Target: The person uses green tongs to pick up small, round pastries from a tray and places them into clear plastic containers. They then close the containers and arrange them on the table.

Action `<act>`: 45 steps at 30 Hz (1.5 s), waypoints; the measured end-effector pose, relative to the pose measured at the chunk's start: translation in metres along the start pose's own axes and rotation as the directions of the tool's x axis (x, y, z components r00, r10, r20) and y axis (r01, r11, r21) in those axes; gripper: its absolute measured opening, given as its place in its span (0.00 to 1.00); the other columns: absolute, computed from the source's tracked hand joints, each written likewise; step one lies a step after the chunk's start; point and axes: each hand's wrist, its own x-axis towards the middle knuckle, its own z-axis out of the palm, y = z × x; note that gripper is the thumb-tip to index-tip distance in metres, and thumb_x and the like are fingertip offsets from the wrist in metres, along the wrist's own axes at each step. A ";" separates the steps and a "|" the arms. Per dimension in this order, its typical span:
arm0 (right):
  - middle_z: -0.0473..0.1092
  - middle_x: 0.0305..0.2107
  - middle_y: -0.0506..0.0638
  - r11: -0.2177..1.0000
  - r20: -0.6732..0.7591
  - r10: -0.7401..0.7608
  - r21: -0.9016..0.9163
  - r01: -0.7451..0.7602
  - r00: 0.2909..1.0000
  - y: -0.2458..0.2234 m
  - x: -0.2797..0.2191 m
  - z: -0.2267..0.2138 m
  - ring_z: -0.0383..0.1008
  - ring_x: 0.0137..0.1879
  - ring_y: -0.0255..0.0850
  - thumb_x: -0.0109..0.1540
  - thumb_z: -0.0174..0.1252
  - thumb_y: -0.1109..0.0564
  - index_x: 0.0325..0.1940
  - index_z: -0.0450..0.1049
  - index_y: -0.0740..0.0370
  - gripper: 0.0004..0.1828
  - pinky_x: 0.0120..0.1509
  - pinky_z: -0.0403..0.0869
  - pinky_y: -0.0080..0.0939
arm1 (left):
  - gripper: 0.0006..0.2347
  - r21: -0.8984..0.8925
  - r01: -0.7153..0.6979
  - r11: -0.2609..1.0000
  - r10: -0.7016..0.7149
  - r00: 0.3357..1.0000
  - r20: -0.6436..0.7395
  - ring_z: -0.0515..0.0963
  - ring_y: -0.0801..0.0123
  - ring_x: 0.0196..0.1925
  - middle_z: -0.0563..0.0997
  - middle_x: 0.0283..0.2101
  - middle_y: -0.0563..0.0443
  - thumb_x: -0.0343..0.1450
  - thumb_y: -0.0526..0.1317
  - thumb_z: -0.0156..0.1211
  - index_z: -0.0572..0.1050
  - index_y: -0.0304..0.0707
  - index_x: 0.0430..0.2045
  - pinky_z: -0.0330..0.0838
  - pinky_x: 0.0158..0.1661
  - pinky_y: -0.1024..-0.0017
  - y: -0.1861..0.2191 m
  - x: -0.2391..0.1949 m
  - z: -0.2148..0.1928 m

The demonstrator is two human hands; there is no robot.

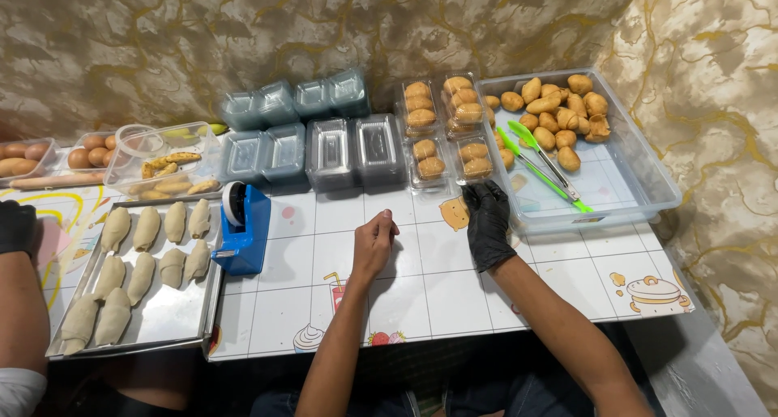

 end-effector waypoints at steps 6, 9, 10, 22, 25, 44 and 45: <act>0.72 0.36 0.53 1.000 0.022 -0.024 -0.013 0.025 0.999 -0.005 -0.006 -0.002 0.78 0.44 0.47 0.56 0.70 0.61 0.40 0.73 0.63 0.13 0.53 0.82 0.43 | 0.21 0.059 -0.052 0.997 0.053 0.998 -0.016 0.69 0.64 0.17 0.71 0.11 0.46 0.80 0.48 0.44 0.75 0.39 0.17 0.65 0.27 0.69 0.003 -0.001 -0.001; 0.73 0.34 0.50 0.996 0.017 -0.014 -0.089 0.015 1.000 0.007 0.013 -0.013 0.80 0.40 0.44 0.57 0.67 0.60 0.41 0.72 0.58 0.12 0.49 0.83 0.41 | 0.14 0.285 -0.170 0.943 0.176 0.984 0.005 0.75 0.61 0.20 0.75 0.16 0.47 0.77 0.47 0.53 0.74 0.41 0.23 0.70 0.25 0.69 -0.002 -0.002 0.002; 0.73 0.34 0.50 0.996 0.016 -0.016 -0.089 0.017 1.000 -0.002 0.001 -0.007 0.80 0.40 0.44 0.57 0.67 0.60 0.41 0.72 0.58 0.12 0.49 0.83 0.41 | 0.14 0.284 -0.171 0.943 0.177 0.984 0.007 0.75 0.61 0.20 0.75 0.16 0.47 0.77 0.47 0.53 0.74 0.41 0.23 0.70 0.25 0.69 0.007 -0.005 0.003; 0.63 0.16 0.44 0.913 -0.031 -0.074 -0.404 0.055 0.997 -0.005 -0.040 0.010 0.68 0.20 0.36 0.59 0.61 0.50 0.33 0.65 0.46 0.10 0.22 0.62 0.31 | 0.13 0.782 -0.500 0.373 0.704 0.701 0.112 0.76 0.51 0.60 0.76 0.54 0.46 0.70 0.37 0.62 0.76 0.51 0.49 0.72 0.54 0.60 0.039 0.037 0.050; 0.63 0.15 0.44 0.898 -0.006 -0.138 -0.423 0.123 0.990 -0.001 -0.029 0.007 0.66 0.18 0.36 0.60 0.60 0.50 0.33 0.64 0.47 0.10 0.22 0.60 0.31 | 0.11 0.792 -0.480 0.376 0.734 0.676 0.061 0.74 0.50 0.62 0.77 0.54 0.47 0.71 0.38 0.62 0.76 0.53 0.47 0.69 0.57 0.59 0.032 0.060 0.063; 0.72 0.18 0.52 0.926 0.000 -0.045 -0.375 0.042 0.999 -0.015 -0.016 0.009 0.71 0.19 0.40 0.59 0.64 0.52 0.38 0.68 0.49 0.11 0.20 0.61 0.32 | 0.07 0.766 -0.462 0.448 0.685 0.727 0.038 0.80 0.55 0.58 0.81 0.49 0.50 0.72 0.42 0.63 0.77 0.50 0.42 0.76 0.54 0.63 -0.011 0.071 0.068; 0.73 0.19 0.54 0.927 0.003 -0.039 -0.373 0.037 0.999 -0.017 -0.015 0.010 0.72 0.19 0.41 0.59 0.64 0.53 0.38 0.68 0.50 0.10 0.20 0.63 0.32 | 0.08 0.747 -0.463 0.476 0.657 0.753 0.048 0.79 0.54 0.58 0.80 0.50 0.49 0.72 0.41 0.64 0.77 0.49 0.43 0.76 0.54 0.63 -0.011 0.069 0.068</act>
